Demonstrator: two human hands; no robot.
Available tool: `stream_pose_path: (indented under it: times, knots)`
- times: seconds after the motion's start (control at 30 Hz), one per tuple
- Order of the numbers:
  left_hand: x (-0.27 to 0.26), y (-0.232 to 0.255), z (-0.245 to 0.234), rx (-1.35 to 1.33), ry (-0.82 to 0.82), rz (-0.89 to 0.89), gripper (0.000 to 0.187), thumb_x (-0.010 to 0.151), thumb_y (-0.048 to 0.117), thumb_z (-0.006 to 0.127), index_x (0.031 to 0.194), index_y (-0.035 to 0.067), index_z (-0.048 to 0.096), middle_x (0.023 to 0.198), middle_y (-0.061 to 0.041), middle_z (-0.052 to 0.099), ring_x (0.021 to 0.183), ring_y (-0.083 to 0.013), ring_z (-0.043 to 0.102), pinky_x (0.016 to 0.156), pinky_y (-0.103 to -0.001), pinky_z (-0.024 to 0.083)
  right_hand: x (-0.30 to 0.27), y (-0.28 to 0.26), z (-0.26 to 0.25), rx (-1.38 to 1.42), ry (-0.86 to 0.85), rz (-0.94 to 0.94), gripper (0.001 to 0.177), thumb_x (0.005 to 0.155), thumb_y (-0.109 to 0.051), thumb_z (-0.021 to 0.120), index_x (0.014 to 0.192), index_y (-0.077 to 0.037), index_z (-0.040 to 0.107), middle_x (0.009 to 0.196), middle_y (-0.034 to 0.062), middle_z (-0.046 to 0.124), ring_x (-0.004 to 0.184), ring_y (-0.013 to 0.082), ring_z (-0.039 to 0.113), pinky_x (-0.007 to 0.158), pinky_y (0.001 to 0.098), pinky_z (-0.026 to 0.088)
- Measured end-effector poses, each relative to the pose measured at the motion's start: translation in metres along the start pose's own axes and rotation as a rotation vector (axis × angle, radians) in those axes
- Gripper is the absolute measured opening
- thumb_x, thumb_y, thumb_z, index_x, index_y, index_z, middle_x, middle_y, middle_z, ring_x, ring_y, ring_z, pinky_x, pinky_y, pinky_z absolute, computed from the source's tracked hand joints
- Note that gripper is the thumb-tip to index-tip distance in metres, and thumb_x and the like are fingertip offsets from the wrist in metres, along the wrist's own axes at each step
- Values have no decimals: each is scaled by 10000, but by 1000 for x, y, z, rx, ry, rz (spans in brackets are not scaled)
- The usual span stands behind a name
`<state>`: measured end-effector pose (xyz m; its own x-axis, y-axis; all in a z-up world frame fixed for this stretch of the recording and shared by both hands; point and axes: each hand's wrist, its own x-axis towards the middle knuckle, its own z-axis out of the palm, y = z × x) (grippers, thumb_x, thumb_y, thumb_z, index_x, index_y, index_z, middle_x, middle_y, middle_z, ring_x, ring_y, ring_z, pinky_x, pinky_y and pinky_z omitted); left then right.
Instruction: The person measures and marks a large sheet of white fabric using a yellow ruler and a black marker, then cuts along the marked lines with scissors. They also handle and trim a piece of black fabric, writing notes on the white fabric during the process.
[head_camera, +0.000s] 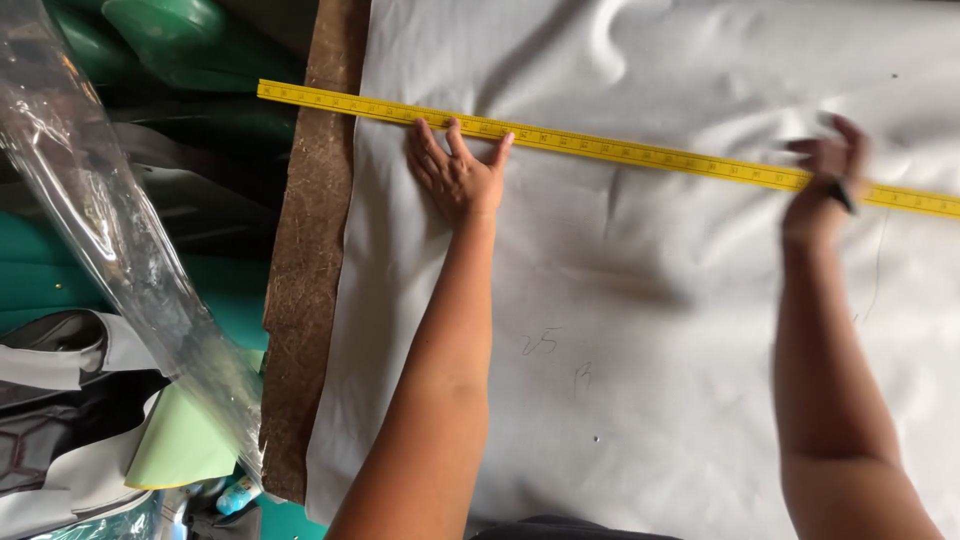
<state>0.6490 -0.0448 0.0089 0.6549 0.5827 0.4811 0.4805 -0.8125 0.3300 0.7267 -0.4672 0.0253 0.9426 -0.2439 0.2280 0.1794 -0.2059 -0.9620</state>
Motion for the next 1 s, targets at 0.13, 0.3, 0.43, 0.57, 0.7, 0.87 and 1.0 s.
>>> stream_pose_path:
  times: [0.13, 0.3, 0.43, 0.57, 0.7, 0.87, 1.0]
  knots:
    - [2, 2, -6, -12, -46, -25, 851, 774, 846, 630, 1295, 174, 602, 1588, -192, 344, 1499, -428, 325, 1249, -586, 253, -27, -75, 169, 187, -477, 128, 245, 1081, -231, 502, 1183, -16, 560, 1001, 194, 740, 907, 244, 748, 777, 280, 553]
    - [5, 4, -13, -71, 146, 67, 783, 745, 718, 809, 1182, 83, 677, 1474, -261, 468, 1398, -461, 457, 1184, -589, 370, -44, -106, 302, -66, -811, 101, 236, 1029, -325, 589, 951, -110, 646, 778, -23, 797, 675, 28, 669, 653, 224, 503]
    - [3, 0, -9, -45, 67, 44, 820, 756, 753, 786, 1242, 105, 657, 1527, -248, 419, 1443, -441, 409, 1206, -575, 333, -26, -107, 278, -166, -841, 34, 212, 1019, -292, 591, 901, -131, 661, 713, -39, 774, 656, 52, 635, 667, 281, 476]
    - [2, -2, -1, -7, 11, -10, 831, 745, 829, 704, 1234, 159, 654, 1541, -203, 396, 1440, -423, 399, 1209, -582, 307, 0, -90, 159, -313, -806, 160, 132, 1039, -275, 623, 964, -176, 666, 804, -28, 738, 658, 46, 496, 582, 265, 377]
    - [2, -1, 1, 24, -93, -72, 859, 724, 831, 730, 1277, 179, 647, 1572, -181, 362, 1479, -408, 335, 1237, -559, 236, 19, -74, -14, -672, -568, 229, 252, 1120, -353, 644, 961, -156, 651, 768, 6, 546, 710, 147, 454, 595, 360, 336]
    - [2, -16, 21, -2, -105, -22, 875, 725, 828, 759, 1286, 168, 632, 1584, -213, 328, 1472, -443, 317, 1217, -581, 242, 17, -34, -123, -468, -356, 88, 75, 1231, -95, 542, 1176, -65, 581, 1025, 94, 723, 932, 166, 662, 740, 272, 477]
    - [7, -46, -26, -370, -375, -8, 657, 795, 561, 841, 1265, 164, 612, 1594, -188, 307, 1462, -419, 280, 1183, -541, 265, 5, -3, -108, -716, -434, -348, 282, 1112, -175, 663, 1365, -54, 626, 1373, 233, 620, 1239, 442, 564, 1051, 513, 420]
